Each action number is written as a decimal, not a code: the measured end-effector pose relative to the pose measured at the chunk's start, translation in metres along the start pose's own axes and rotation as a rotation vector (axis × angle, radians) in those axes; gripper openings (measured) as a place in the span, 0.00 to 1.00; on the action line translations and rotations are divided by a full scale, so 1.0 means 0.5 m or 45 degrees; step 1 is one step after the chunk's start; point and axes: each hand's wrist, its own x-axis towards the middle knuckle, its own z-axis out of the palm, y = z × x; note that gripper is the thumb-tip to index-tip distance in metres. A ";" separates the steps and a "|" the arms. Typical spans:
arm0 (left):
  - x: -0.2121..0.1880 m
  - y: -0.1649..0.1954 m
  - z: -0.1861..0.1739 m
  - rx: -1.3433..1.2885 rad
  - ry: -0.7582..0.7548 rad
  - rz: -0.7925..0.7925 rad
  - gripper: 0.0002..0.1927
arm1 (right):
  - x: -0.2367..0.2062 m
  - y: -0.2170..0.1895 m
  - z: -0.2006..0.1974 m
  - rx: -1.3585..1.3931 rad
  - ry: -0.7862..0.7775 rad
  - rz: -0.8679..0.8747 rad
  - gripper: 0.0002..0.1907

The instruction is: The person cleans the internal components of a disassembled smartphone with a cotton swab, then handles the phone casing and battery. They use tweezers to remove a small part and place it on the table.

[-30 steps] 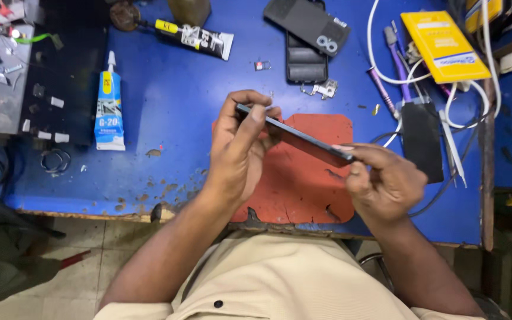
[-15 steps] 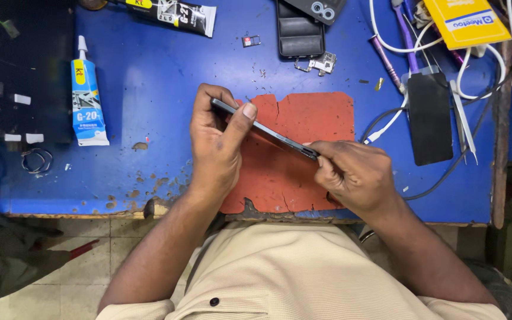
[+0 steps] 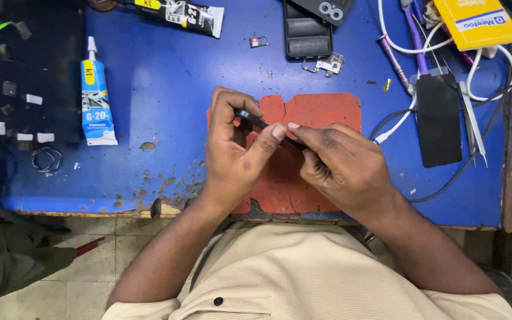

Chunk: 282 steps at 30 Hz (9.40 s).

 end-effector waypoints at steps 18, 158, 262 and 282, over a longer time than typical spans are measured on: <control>-0.001 0.034 0.007 0.391 -0.122 0.286 0.21 | 0.037 -0.018 0.005 0.001 0.074 -0.068 0.20; 0.018 0.019 -0.025 -1.225 0.080 -0.419 0.41 | -0.049 0.070 -0.009 1.081 -0.336 0.865 0.26; -0.016 -0.009 0.008 -0.783 0.185 -0.781 0.23 | -0.078 0.016 0.002 -0.022 -0.299 -0.312 0.20; -0.053 0.013 0.022 -0.514 0.165 -0.404 0.28 | -0.108 -0.008 0.052 0.455 -0.001 0.695 0.16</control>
